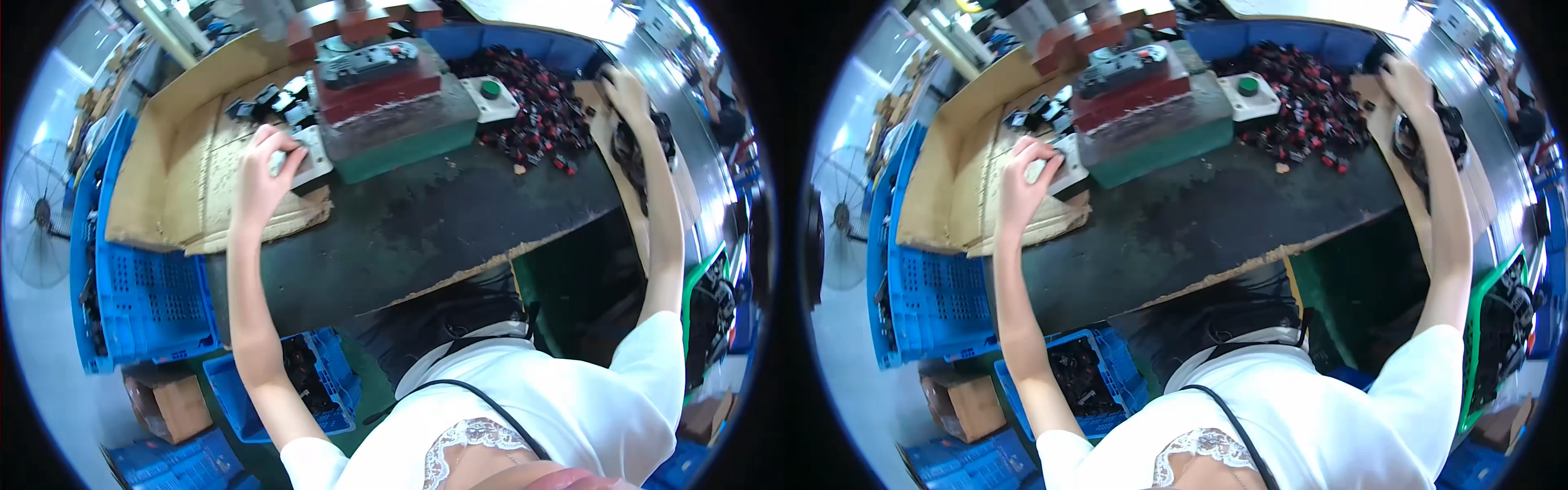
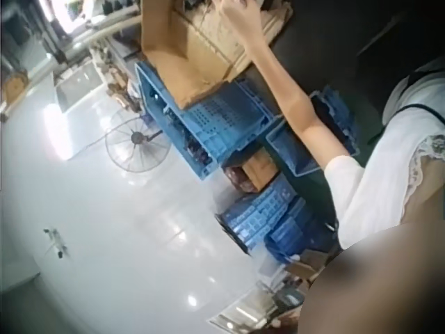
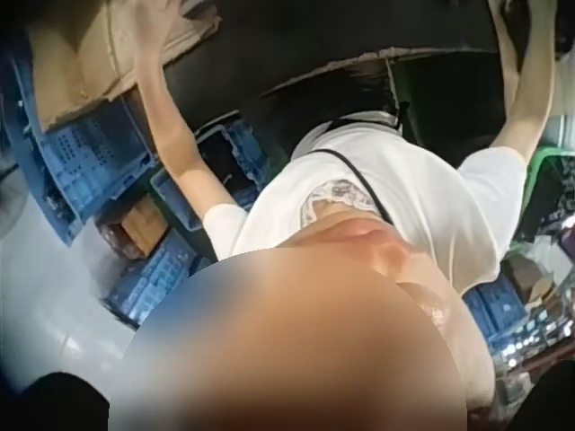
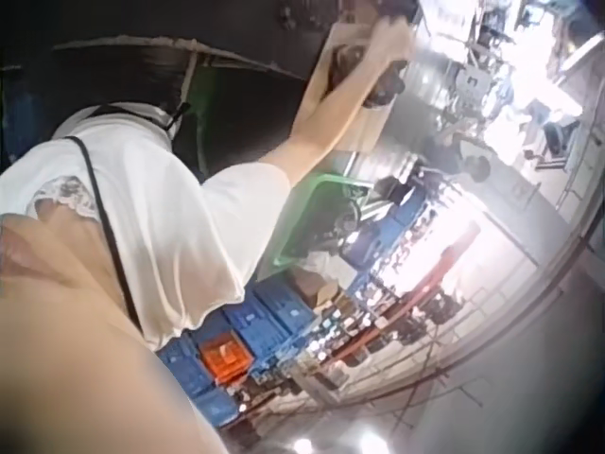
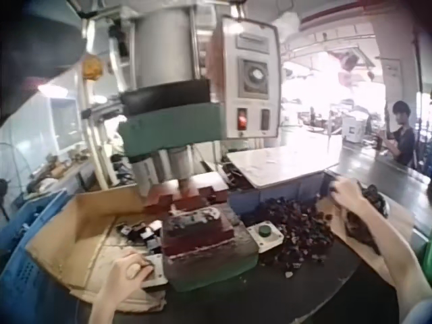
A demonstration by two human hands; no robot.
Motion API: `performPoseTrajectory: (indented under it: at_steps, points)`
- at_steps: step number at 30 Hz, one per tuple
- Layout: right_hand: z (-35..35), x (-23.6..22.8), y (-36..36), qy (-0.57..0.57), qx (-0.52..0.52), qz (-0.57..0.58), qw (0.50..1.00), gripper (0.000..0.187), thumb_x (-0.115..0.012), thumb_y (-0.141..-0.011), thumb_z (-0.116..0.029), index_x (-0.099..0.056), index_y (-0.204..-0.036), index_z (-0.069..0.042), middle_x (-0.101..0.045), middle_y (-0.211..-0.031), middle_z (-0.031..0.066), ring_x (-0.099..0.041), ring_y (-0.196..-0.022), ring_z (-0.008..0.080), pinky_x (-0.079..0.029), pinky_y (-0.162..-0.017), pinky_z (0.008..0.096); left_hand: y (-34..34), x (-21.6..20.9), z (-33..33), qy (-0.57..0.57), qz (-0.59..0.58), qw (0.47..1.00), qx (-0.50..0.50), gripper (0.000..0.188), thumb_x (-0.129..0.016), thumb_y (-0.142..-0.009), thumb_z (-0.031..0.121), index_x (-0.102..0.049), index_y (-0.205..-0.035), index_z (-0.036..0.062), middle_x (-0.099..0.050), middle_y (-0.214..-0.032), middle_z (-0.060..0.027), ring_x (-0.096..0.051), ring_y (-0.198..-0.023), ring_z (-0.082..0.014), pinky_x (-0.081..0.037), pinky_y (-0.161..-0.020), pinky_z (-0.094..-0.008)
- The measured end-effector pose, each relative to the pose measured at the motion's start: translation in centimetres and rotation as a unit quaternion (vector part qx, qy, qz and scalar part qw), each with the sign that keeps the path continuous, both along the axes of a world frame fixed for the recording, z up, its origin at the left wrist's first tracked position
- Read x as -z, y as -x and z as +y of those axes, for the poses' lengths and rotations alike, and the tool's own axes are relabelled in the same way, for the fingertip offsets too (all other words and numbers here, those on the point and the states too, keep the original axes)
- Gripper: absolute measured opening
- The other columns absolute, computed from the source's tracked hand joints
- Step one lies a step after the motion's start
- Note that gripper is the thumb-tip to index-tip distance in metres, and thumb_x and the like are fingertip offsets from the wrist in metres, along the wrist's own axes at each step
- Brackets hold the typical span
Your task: Assembling and testing electrical power strips at a factory workstation using a mechanical press.
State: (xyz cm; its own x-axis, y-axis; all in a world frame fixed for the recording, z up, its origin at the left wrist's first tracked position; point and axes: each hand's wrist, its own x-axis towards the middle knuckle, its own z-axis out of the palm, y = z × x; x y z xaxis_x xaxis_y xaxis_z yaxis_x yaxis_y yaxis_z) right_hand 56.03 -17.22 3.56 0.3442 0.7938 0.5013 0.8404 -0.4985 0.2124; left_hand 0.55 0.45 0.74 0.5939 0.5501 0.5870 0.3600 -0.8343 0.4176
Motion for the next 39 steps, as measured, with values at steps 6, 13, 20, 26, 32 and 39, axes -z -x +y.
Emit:
performPoseTrajectory:
  at_steps: [6,13,20,26,32,39]
  points:
    - [-3.5,2.8,-6.0,0.043,0.084,-0.003,0.996,0.031,-0.064,-0.077,-0.03,-0.063,-0.093,-0.004,-0.063,-0.095,0.0168,-0.058,-0.094,0.0349,-0.047,-0.08,0.044,-2.9,1.6,1.0,0.025,-0.142,0.988,-0.053,0.046,-0.069,-0.08,0.021,-0.053,-0.12,0.0029,-0.056,-0.103,-0.0116,-0.053,-0.097,-0.0241,-0.043,-0.083,-0.0347]
    - [-3.2,2.4,-9.6,-0.174,-0.041,0.053,0.982,0.028,-0.063,-0.082,-0.03,-0.063,-0.093,-0.004,-0.064,-0.089,0.0155,-0.061,-0.086,0.0327,-0.046,-0.076,0.0376,-8.3,-1.4,5.3,0.168,0.003,0.985,-0.025,0.075,-0.075,-0.064,0.054,-0.056,-0.119,0.0055,-0.048,-0.128,-0.0154,-0.033,-0.124,-0.0311,-0.029,-0.104,-0.0404]
    - [-2.0,0.7,-7.4,-0.308,-0.138,0.365,0.867,0.029,-0.059,-0.09,-0.027,-0.061,-0.108,-0.004,-0.062,-0.088,0.0007,-0.053,-0.079,0.0044,-0.041,-0.07,0.0166,-8.8,-1.2,5.0,0.146,-0.108,0.981,0.063,0.062,-0.083,-0.059,0.031,-0.057,-0.11,0.0082,-0.056,-0.114,-0.0118,-0.044,-0.116,-0.0263,-0.034,-0.099,-0.0383]
    - [-1.2,-1.3,1.3,-0.226,-0.191,0.446,0.845,0.04,-0.055,-0.093,-0.022,-0.05,-0.129,-0.007,-0.063,-0.097,0.0041,-0.058,-0.087,0.0079,-0.049,-0.071,0.0211,-8.6,-1.6,0.5,-0.161,-0.153,0.974,0.042,0.051,-0.079,-0.064,0.009,-0.056,-0.109,0.007,-0.059,-0.109,-0.0099,-0.056,-0.102,-0.0264,-0.043,-0.088,-0.0361]
    - [4.9,-2.5,10.4,-0.155,-0.316,0.445,0.824,0.043,-0.054,-0.092,-0.023,-0.047,-0.134,-0.015,-0.053,-0.125,0.0067,-0.056,-0.097,0.011,-0.048,-0.083,0.027,-6.4,-1.3,-3.0,-0.194,-0.198,0.959,0.056,0.049,-0.077,-0.065,0.009,-0.056,-0.109,0.0095,-0.06,-0.111,-0.0053,-0.055,-0.1,-0.0246,-0.037,-0.091,-0.0379]
    - [10.9,-1.4,18.7,-0.009,-0.42,0.598,0.683,0.045,-0.05,-0.095,-0.025,-0.041,-0.137,-0.01,-0.058,-0.112,0.0043,-0.056,-0.085,0.0074,-0.045,-0.078,0.022,-2.8,-2.4,-6.9,0.029,-0.234,0.972,0.013,0.059,-0.084,-0.059,0.021,-0.058,-0.109,0.0041,-0.065,-0.097,-0.0075,-0.061,-0.09,-0.0194,-0.045,-0.083,-0.0316]
